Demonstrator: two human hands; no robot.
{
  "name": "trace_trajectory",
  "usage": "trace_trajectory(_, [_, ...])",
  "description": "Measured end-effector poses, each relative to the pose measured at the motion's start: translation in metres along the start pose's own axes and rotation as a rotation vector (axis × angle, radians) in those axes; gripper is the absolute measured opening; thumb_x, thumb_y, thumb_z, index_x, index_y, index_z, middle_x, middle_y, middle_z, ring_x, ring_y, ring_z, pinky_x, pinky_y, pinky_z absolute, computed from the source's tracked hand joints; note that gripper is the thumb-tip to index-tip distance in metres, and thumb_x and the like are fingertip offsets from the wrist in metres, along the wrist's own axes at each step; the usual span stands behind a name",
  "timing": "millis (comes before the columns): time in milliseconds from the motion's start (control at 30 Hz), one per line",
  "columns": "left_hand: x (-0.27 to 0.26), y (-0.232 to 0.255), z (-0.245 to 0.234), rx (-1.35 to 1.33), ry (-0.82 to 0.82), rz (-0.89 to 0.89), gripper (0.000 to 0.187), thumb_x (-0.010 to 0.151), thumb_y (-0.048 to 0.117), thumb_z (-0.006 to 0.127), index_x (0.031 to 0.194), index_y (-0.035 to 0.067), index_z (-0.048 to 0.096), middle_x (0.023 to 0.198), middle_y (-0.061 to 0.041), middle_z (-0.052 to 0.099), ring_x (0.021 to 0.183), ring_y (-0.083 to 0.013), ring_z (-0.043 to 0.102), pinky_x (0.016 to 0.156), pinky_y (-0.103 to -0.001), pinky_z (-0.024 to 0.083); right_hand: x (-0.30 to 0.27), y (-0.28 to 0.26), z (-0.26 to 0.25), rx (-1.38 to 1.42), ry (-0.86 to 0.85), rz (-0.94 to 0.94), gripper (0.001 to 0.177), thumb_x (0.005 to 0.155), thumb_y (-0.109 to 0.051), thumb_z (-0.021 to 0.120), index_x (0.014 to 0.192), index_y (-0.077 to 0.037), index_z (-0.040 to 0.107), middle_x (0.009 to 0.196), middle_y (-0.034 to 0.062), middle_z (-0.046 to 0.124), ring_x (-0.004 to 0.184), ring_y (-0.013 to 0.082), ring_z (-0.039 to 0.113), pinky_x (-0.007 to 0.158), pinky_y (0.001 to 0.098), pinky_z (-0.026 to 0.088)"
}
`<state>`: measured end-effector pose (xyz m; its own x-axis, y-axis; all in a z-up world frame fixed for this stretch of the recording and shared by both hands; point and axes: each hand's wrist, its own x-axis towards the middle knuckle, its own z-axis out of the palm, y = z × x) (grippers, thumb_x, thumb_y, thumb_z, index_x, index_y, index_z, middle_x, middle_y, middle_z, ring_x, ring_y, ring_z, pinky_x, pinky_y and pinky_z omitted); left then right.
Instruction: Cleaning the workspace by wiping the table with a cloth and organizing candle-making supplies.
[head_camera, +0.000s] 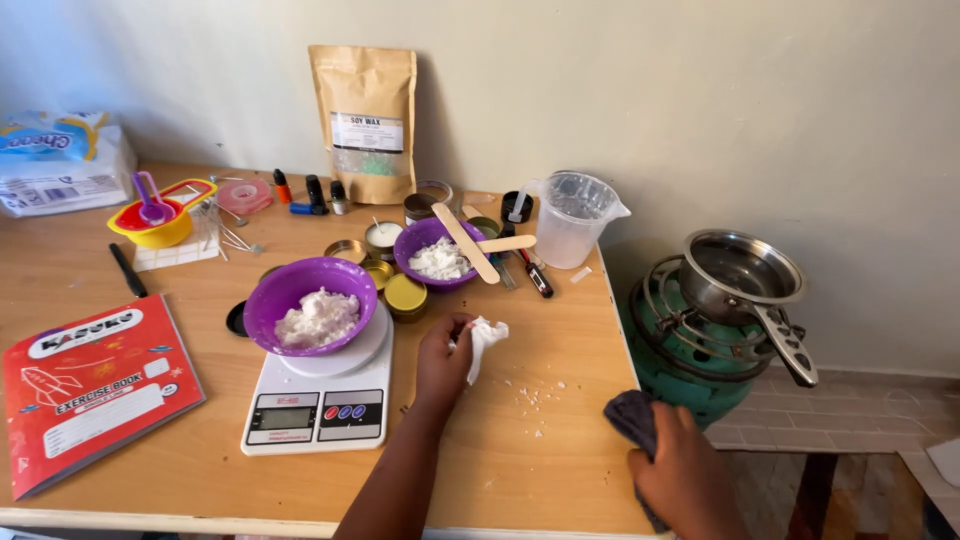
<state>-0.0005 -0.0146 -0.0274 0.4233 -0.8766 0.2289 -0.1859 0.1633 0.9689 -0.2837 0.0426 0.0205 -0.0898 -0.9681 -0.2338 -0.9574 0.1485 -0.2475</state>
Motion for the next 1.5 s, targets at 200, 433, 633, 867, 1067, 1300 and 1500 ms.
trace_trajectory(200, [0.005, -0.008, 0.003, -0.032, 0.149, -0.067, 0.017, 0.083, 0.022, 0.061, 0.074, 0.009, 0.068, 0.072, -0.001, 0.068, 0.071, -0.0117, 0.06, 0.068, -0.028, 0.043, -0.006, -0.021, 0.039, -0.117, 0.315, -0.309, 0.027, 0.07, -0.026, 0.06, 0.09, -0.012, 0.047, 0.09, 0.0121, 0.048, 0.072, 0.0392, 0.058, 0.059, 0.0523, 0.046])
trace_trajectory(433, [-0.003, 0.002, 0.0, -0.253, 0.165, -0.187, 0.02, 0.085, 0.021, 0.059, 0.075, 0.006, 0.068, 0.068, -0.002, 0.062, 0.066, -0.0113, 0.054, 0.062, -0.025, 0.04, 0.024, -0.034, 0.038, 0.609, 0.037, -0.366, 0.052, 0.068, -0.009, 0.054, 0.119, -0.019, 0.056, 0.115, 0.002, 0.057, 0.103, 0.0198, 0.062, 0.083, 0.0311, 0.047])
trace_trajectory(633, [-0.003, -0.003, -0.002, -0.36, 0.241, -0.217, 0.017, 0.082, 0.017, 0.063, 0.075, 0.005, 0.072, 0.07, -0.004, 0.068, 0.065, -0.0108, 0.057, 0.061, -0.023, 0.041, 0.022, -0.014, -0.019, 0.976, 0.108, -0.047, 0.044, 0.078, -0.013, 0.053, 0.122, -0.01, 0.054, 0.084, 0.0137, 0.053, 0.07, 0.0301, 0.052, 0.061, 0.0453, 0.035])
trace_trajectory(867, [0.004, -0.006, 0.004, -0.391, 0.234, -0.129, 0.025, 0.084, 0.015, 0.061, 0.061, 0.005, 0.058, 0.069, -0.006, 0.067, 0.063, -0.0114, 0.055, 0.059, -0.025, 0.04, 0.041, -0.009, 0.043, 0.14, 0.374, -0.287, 0.059, 0.077, -0.023, 0.059, 0.132, -0.009, 0.046, 0.11, 0.0185, 0.052, 0.098, 0.0417, 0.051, 0.078, 0.0531, 0.046])
trace_trajectory(1067, [0.006, -0.015, 0.002, -0.439, 0.239, -0.115, 0.02, 0.084, 0.014, 0.062, 0.067, 0.004, 0.063, 0.071, -0.008, 0.068, 0.066, -0.0132, 0.058, 0.062, -0.025, 0.043, 0.043, -0.038, 0.029, 0.8, -0.062, -0.27, 0.054, 0.072, -0.012, 0.056, 0.126, -0.009, 0.054, 0.1, 0.0139, 0.059, 0.088, 0.028, 0.054, 0.07, 0.0373, 0.044])
trace_trajectory(1300, [0.008, -0.008, -0.001, -0.515, 0.288, -0.209, 0.017, 0.084, 0.014, 0.066, 0.068, 0.009, 0.064, 0.061, -0.002, 0.058, 0.059, -0.0082, 0.052, 0.06, -0.02, 0.045, 0.098, -0.029, -0.005, 0.642, 0.246, -0.189, 0.051, 0.074, -0.015, 0.056, 0.125, -0.012, 0.057, 0.11, 0.0206, 0.057, 0.093, 0.0439, 0.06, 0.075, 0.0499, 0.051])
trace_trajectory(1500, [0.01, -0.024, -0.003, -0.515, 0.281, -0.242, 0.019, 0.085, 0.014, 0.064, 0.067, 0.009, 0.063, 0.06, -0.002, 0.059, 0.057, -0.0078, 0.054, 0.058, -0.02, 0.046, 0.088, -0.054, 0.018, 0.185, 0.354, -0.4, 0.047, 0.074, -0.018, 0.06, 0.12, -0.011, 0.06, 0.105, 0.0119, 0.061, 0.093, 0.0348, 0.06, 0.08, 0.0458, 0.05])
